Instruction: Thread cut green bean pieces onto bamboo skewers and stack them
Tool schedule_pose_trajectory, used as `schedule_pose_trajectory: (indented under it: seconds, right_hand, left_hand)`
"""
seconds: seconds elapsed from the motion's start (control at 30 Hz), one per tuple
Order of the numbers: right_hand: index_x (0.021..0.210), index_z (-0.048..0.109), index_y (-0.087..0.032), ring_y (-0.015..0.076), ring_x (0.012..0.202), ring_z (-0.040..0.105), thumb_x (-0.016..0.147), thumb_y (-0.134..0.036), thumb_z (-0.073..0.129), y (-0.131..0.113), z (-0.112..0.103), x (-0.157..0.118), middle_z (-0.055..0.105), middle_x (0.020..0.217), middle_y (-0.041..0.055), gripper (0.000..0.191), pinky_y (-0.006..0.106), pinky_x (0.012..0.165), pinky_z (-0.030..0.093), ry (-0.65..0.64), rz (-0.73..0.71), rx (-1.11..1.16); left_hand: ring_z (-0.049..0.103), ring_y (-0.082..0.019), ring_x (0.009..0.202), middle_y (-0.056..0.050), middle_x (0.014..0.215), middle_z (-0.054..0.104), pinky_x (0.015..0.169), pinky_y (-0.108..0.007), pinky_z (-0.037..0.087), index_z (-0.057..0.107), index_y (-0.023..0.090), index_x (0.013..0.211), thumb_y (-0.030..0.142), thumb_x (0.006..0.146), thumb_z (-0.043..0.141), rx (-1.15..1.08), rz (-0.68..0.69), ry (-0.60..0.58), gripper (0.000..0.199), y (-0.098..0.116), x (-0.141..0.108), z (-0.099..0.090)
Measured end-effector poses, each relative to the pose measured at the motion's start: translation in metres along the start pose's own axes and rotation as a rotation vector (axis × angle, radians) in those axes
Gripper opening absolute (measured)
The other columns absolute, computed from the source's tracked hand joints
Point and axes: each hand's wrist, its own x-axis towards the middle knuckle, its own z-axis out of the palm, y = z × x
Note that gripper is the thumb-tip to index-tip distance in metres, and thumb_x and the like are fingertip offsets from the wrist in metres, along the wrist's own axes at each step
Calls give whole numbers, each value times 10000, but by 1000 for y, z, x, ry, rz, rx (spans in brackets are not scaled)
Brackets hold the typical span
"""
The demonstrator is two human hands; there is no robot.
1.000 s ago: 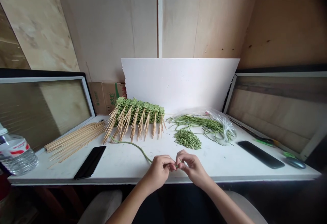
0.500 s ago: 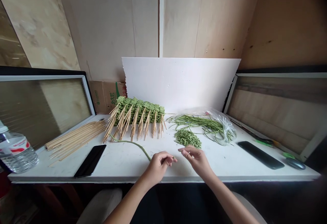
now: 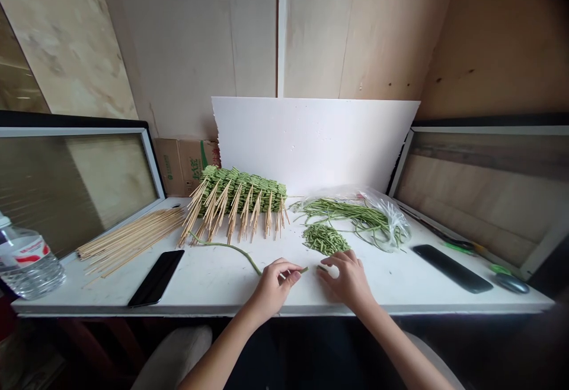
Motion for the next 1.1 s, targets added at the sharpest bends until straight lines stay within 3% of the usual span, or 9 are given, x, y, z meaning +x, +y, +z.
schedule_pose_trajectory:
  seconds: [0.1, 0.17, 0.23, 0.3, 0.5, 0.7, 0.9, 1.0, 1.1]
  right_hand:
    - [994, 791, -232, 303, 921, 618, 1001, -507, 555, -14, -13, 6, 737, 933, 109, 363, 463, 821, 499, -22, 1, 193]
    - [1117, 767, -232, 273, 920, 640, 1033, -517, 500, -30, -23, 8, 745, 981, 105, 399, 406, 776, 514, -135, 20, 375]
    - [1185, 748, -248, 251, 897, 645, 990, -543, 590, -46, -31, 7, 752, 986, 90, 388, 355, 715, 509, -267, -2, 496]
    - [1105, 778, -264, 243, 877, 627, 949, -528, 668, -56, -33, 5, 752, 931, 74, 325, 346, 712, 497, -316, -51, 517]
    - [959, 786, -267, 250, 891, 575, 953, -285, 697, -54, -25, 1, 730, 851, 50, 91, 382, 795, 482, -248, -153, 460]
    - [836, 722, -235, 245, 910, 553, 889, -53, 573, -61, -20, -3, 686, 829, 46, 242, 369, 803, 467, -177, -111, 527]
    - [769, 731, -227, 237, 847, 575, 881, -299, 720, -63, 1, -15, 650, 784, 41, 134, 360, 790, 468, -120, 110, 847]
    - [761, 716, -218, 223, 784, 602, 869, -447, 748, -61, 10, -16, 650, 793, 39, 255, 356, 759, 481, -116, 197, 1015]
    - [799, 735, -221, 232, 808, 630, 862, -520, 745, -53, 7, -10, 694, 846, 57, 306, 357, 752, 488, -53, 244, 985]
  left_hand:
    - [688, -209, 865, -94, 990, 763, 778, -317, 522, 809, 193, 1028, 439, 952, 679, 4, -6, 10, 288, -2, 0, 2]
    - [696, -216, 869, -94, 967, 770, 787, -323, 533, 806, 185, 995, 434, 937, 702, -1, -9, 14, 276, -2, -1, 3]
    - [703, -223, 889, -93, 957, 770, 804, -325, 543, 797, 180, 965, 424, 927, 718, -15, -7, 6, 259, 0, -3, 5]
    - [704, -221, 890, -85, 946, 761, 806, -322, 544, 790, 182, 947, 401, 930, 716, -5, 1, -8, 232, 2, -4, 5]
    - [691, -208, 904, -54, 938, 751, 837, -324, 514, 802, 217, 956, 251, 951, 675, 131, 26, -62, 131, 7, -6, 1]
    - [676, -180, 811, -48, 854, 739, 752, -280, 509, 786, 180, 853, 118, 889, 650, 44, 32, -43, 155, 6, -6, 6]
    - [602, -127, 638, -32, 711, 683, 622, -234, 478, 757, 148, 702, 42, 805, 586, -100, 38, -21, 226, 3, -4, 10]
    - [592, -128, 613, -37, 687, 675, 588, -233, 482, 753, 140, 700, 116, 825, 636, -193, 13, -19, 173, 1, -3, 11]
    - [594, -131, 597, -55, 705, 692, 582, -249, 502, 768, 129, 748, 263, 880, 693, -291, -34, -35, 202, 1, -2, 11]
